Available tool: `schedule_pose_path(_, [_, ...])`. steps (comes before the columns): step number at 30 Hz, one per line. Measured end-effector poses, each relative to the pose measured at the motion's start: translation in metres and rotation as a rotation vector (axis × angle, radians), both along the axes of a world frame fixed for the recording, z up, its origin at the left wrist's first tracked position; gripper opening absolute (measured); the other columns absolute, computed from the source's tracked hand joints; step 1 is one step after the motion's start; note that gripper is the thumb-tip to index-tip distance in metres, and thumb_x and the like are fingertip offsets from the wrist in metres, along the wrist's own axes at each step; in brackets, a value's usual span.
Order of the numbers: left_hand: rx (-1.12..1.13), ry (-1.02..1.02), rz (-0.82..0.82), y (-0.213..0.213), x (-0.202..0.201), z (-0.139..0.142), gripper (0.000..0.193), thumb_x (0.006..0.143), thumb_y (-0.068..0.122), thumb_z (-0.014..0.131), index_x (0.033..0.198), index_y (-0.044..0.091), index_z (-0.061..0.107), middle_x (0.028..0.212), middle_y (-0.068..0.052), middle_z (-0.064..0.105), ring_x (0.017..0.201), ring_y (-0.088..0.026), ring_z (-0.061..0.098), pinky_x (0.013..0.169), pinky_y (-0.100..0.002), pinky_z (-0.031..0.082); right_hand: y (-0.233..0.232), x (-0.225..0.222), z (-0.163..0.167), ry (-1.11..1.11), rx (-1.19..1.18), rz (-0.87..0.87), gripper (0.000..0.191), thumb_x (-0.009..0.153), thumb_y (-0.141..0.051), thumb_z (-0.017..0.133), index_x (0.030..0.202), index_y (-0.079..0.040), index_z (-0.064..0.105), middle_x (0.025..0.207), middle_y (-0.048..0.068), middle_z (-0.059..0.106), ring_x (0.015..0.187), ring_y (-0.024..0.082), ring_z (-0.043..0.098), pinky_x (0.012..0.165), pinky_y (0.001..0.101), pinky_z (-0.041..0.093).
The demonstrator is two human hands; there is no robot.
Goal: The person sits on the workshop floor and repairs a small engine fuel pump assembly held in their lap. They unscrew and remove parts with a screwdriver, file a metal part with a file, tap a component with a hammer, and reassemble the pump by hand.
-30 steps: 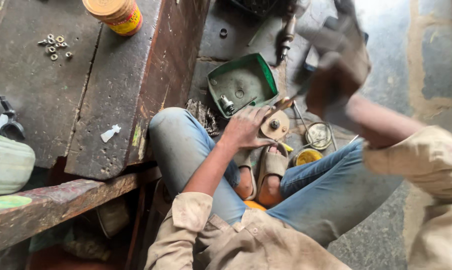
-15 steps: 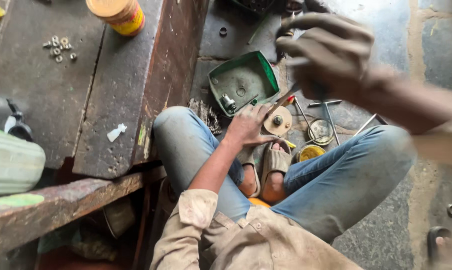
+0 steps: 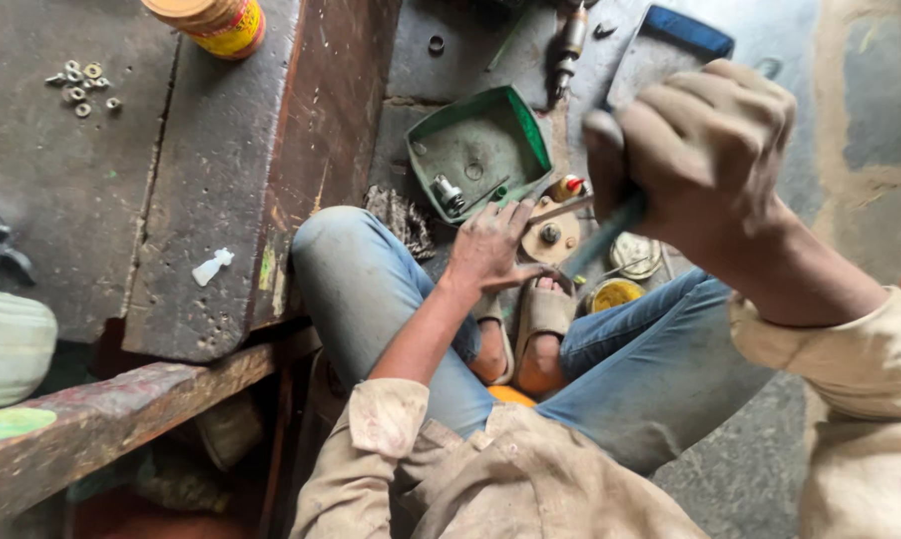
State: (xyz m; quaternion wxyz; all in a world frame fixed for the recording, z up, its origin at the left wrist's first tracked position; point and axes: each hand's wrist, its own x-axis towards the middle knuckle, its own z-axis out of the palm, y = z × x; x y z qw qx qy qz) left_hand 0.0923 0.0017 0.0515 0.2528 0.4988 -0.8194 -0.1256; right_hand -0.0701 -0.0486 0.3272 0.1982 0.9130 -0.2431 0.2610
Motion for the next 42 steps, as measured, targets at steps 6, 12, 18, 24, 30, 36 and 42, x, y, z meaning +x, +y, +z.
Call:
schedule_pose_path(6, [0.057,0.043,-0.014,0.005,-0.003,0.017,0.107,0.067,0.075,0.078,0.142,0.003,0.05,0.128,-0.017,0.062,0.118,-0.034,0.059,0.102,-0.048,0.047,-0.007,-0.02,-0.028,-0.301,-0.198,-0.055,0.036,0.096,-0.022,0.069,0.069,-0.003,0.053,0.07,0.013,0.049,0.066,0.03,0.052,0.061,0.0415,0.043])
schedule_pose_path(12, [-0.165,0.176,-0.159,0.007,0.001,0.03,0.067,0.082,0.047,0.08,0.135,0.011,0.06,0.146,-0.011,0.058,0.142,-0.032,0.044,0.118,-0.051,0.034,-0.024,-0.073,-0.064,-0.949,-0.318,0.064,0.032,0.101,-0.024,0.057,0.081,0.001,0.054,0.074,0.017,0.055,0.067,0.03,0.057,0.059,0.0403,0.048])
schedule_pose_path(18, [-0.119,0.364,-0.232,0.015,-0.034,0.031,0.031,0.093,0.024,0.077,0.122,0.016,0.07,0.142,-0.001,0.061,0.146,-0.025,0.046,0.123,-0.046,0.033,-0.031,-0.12,-0.11,-1.099,-0.345,0.095,0.034,0.106,-0.025,0.046,0.094,0.005,0.054,0.079,0.021,0.061,0.067,0.029,0.063,0.057,0.039,0.053])
schedule_pose_path(24, [-0.092,0.339,-0.106,0.005,-0.047,0.031,0.033,0.088,0.026,0.08,0.117,0.014,0.07,0.138,0.0,0.062,0.142,-0.023,0.045,0.117,-0.048,0.027,-0.028,-0.101,-0.107,-1.123,-0.176,0.273,0.042,0.111,-0.029,0.035,0.101,0.007,0.056,0.084,0.025,0.065,0.068,0.029,0.067,0.056,0.0395,0.057])
schedule_pose_path(30, [-0.116,0.263,-0.078,0.002,-0.045,0.022,0.024,0.086,0.021,0.078,0.107,0.013,0.07,0.136,0.001,0.063,0.141,-0.022,0.047,0.114,-0.046,0.029,-0.028,-0.083,-0.12,-1.141,0.045,0.421,0.058,0.111,-0.048,0.035,0.11,0.008,0.051,0.105,0.033,0.062,0.092,0.04,0.072,0.072,0.0493,0.068])
schedule_pose_path(36, [-0.127,0.257,-0.098,-0.001,-0.043,0.011,0.02,0.087,0.023,0.079,0.104,0.015,0.07,0.134,0.001,0.064,0.139,-0.022,0.048,0.113,-0.047,0.029,-0.001,-0.109,-0.138,-1.398,0.541,0.433,0.071,0.099,-0.065,0.039,0.114,0.002,0.057,0.111,0.026,0.065,0.095,0.032,0.074,0.073,0.0451,0.064])
schedule_pose_path(42, [-0.151,0.203,-0.052,-0.002,-0.046,0.004,0.024,0.089,0.027,0.079,0.106,0.013,0.071,0.137,0.001,0.064,0.139,-0.022,0.047,0.113,-0.045,0.03,-0.005,-0.089,-0.126,-1.174,0.359,0.471,0.044,0.112,-0.037,0.041,0.107,0.003,0.059,0.099,0.02,0.069,0.084,0.027,0.076,0.074,0.0426,0.067])
